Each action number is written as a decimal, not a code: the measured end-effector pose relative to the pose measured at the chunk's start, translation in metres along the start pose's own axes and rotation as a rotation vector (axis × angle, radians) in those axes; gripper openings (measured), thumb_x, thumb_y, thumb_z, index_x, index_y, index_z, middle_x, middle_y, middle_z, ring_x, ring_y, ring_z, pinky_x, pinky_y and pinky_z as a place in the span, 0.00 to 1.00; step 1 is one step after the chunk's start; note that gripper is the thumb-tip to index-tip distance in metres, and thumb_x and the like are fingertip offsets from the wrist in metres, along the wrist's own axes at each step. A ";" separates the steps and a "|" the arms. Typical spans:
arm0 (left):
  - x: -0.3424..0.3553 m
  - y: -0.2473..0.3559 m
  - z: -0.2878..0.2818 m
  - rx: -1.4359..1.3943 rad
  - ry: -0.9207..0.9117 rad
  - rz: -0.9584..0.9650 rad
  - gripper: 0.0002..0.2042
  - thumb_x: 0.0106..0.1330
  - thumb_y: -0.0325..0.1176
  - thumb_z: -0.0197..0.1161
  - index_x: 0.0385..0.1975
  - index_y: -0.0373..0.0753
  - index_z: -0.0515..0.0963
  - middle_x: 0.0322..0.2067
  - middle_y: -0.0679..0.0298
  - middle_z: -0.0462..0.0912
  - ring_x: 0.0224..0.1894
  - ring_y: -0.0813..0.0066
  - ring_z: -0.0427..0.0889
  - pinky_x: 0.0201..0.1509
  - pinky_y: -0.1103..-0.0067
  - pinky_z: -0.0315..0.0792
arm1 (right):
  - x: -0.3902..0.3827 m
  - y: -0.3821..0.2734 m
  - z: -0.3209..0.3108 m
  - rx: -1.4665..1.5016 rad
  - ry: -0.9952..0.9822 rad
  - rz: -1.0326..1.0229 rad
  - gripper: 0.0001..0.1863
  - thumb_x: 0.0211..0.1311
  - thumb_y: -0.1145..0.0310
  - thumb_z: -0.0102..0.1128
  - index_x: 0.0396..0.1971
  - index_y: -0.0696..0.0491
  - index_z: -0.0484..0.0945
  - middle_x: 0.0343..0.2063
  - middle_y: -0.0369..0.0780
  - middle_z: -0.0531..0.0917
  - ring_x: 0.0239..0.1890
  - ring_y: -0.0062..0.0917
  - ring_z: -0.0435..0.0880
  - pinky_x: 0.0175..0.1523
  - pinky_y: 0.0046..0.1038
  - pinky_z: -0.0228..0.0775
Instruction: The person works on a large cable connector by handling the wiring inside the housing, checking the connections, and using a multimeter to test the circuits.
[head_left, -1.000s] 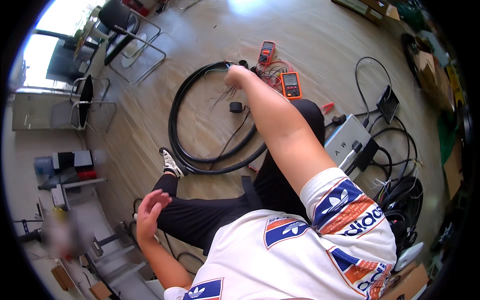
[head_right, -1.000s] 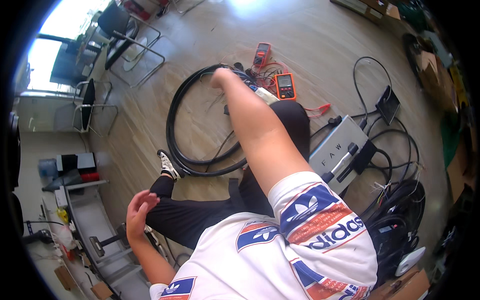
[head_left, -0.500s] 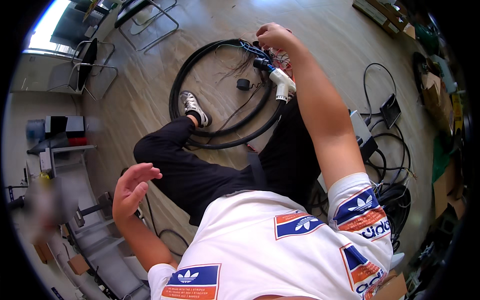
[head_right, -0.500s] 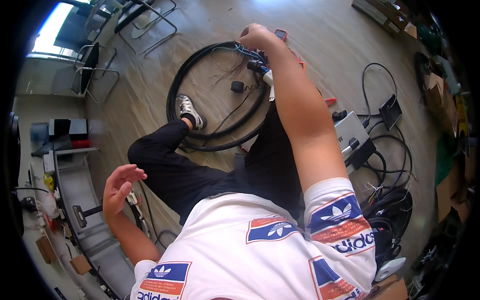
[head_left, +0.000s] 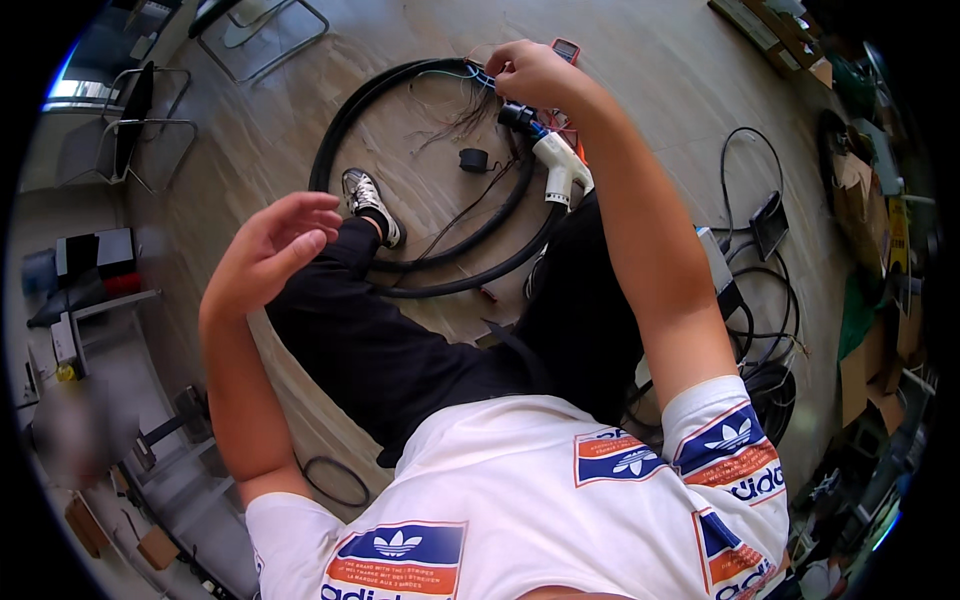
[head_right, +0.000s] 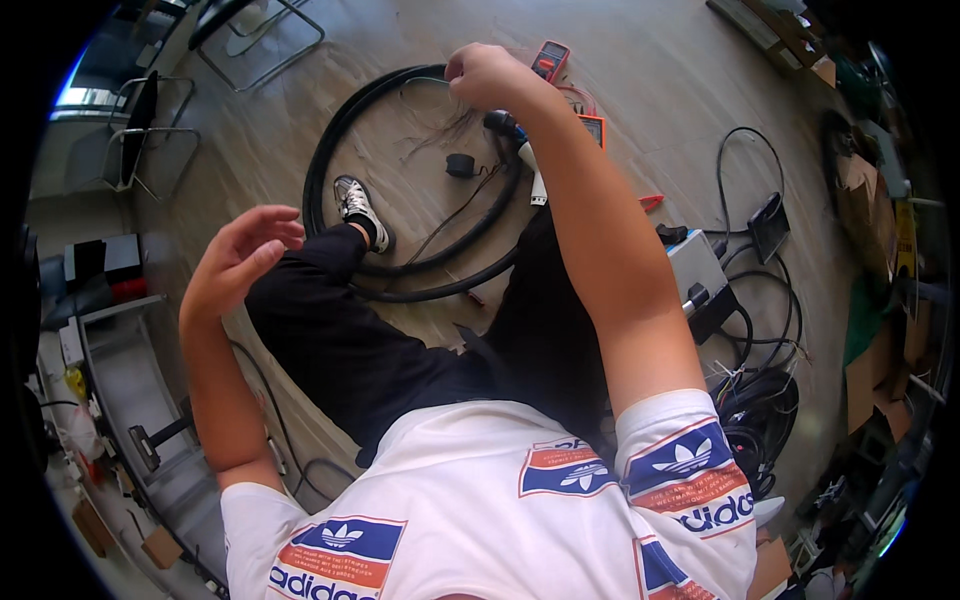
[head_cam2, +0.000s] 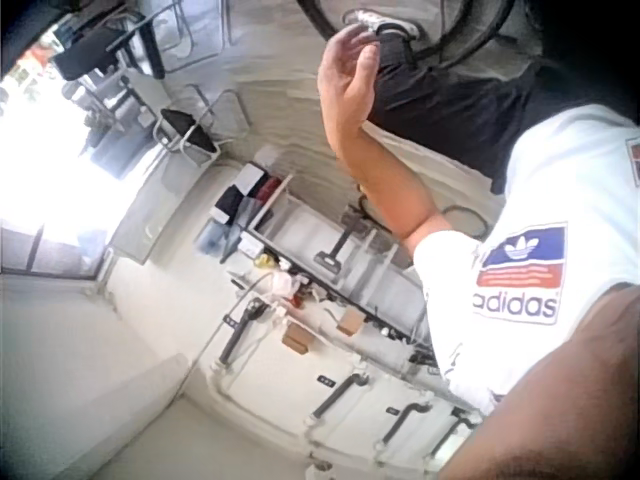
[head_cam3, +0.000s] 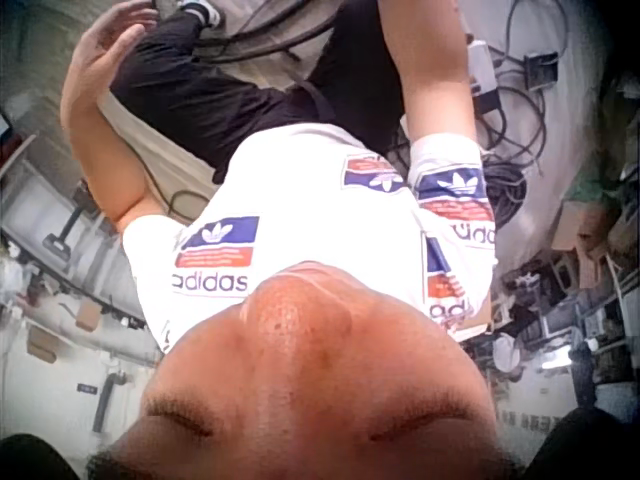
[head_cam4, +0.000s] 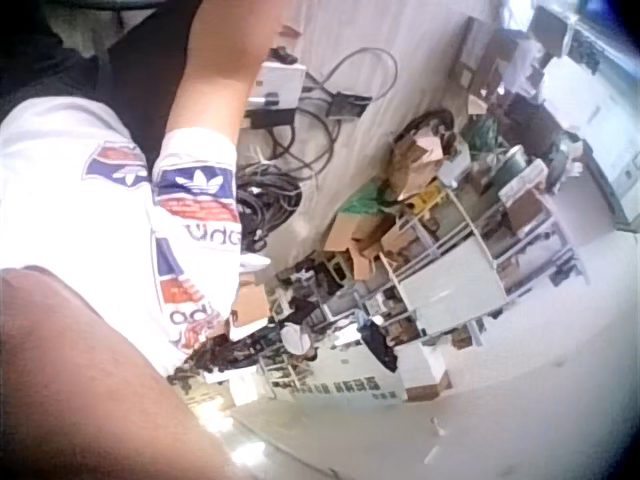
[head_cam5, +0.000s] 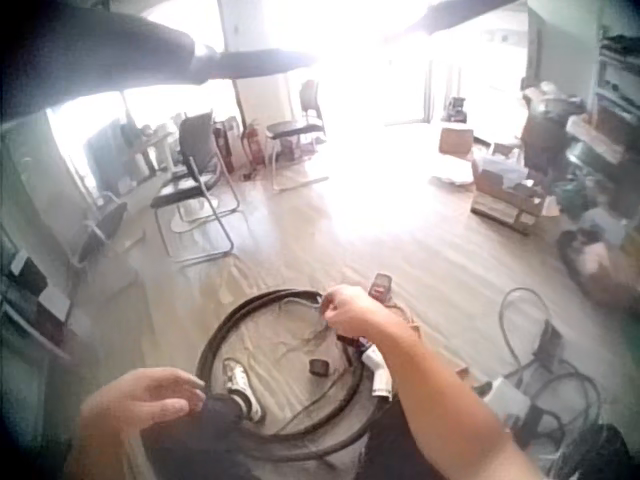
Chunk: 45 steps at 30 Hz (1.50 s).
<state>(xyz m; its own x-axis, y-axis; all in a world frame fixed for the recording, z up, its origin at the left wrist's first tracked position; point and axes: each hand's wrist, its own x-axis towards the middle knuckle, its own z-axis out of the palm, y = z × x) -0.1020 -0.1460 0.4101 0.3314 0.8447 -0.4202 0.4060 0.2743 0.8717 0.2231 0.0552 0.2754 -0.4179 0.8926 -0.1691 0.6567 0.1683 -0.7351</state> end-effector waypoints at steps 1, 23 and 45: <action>0.016 0.001 -0.006 -0.002 -0.028 -0.011 0.18 0.74 0.31 0.60 0.61 0.33 0.73 0.49 0.61 0.82 0.53 0.75 0.80 0.60 0.77 0.73 | 0.001 -0.001 0.001 -0.030 -0.015 -0.005 0.17 0.57 0.70 0.59 0.46 0.55 0.85 0.39 0.46 0.88 0.43 0.38 0.87 0.50 0.33 0.79; 0.520 -0.206 -0.110 0.563 -0.096 0.001 0.17 0.69 0.36 0.61 0.50 0.30 0.81 0.34 0.59 0.87 0.36 0.74 0.85 0.44 0.76 0.78 | -0.004 -0.057 0.040 -0.176 -0.748 -0.292 0.06 0.58 0.69 0.57 0.30 0.56 0.76 0.24 0.38 0.82 0.33 0.32 0.81 0.46 0.31 0.68; 0.596 -0.203 -0.058 0.459 0.079 0.509 0.17 0.78 0.41 0.51 0.37 0.32 0.79 0.32 0.48 0.83 0.37 0.47 0.81 0.44 0.64 0.74 | 0.099 -0.008 0.048 -0.133 -0.336 0.037 0.14 0.57 0.69 0.66 0.42 0.57 0.77 0.28 0.44 0.82 0.35 0.44 0.83 0.41 0.42 0.75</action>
<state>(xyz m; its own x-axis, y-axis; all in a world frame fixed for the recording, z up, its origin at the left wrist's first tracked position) -0.0362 0.3288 -0.0030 0.5207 0.8524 0.0476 0.5418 -0.3730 0.7532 0.1464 0.1220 0.2333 -0.5609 0.7157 -0.4162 0.7418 0.2112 -0.6364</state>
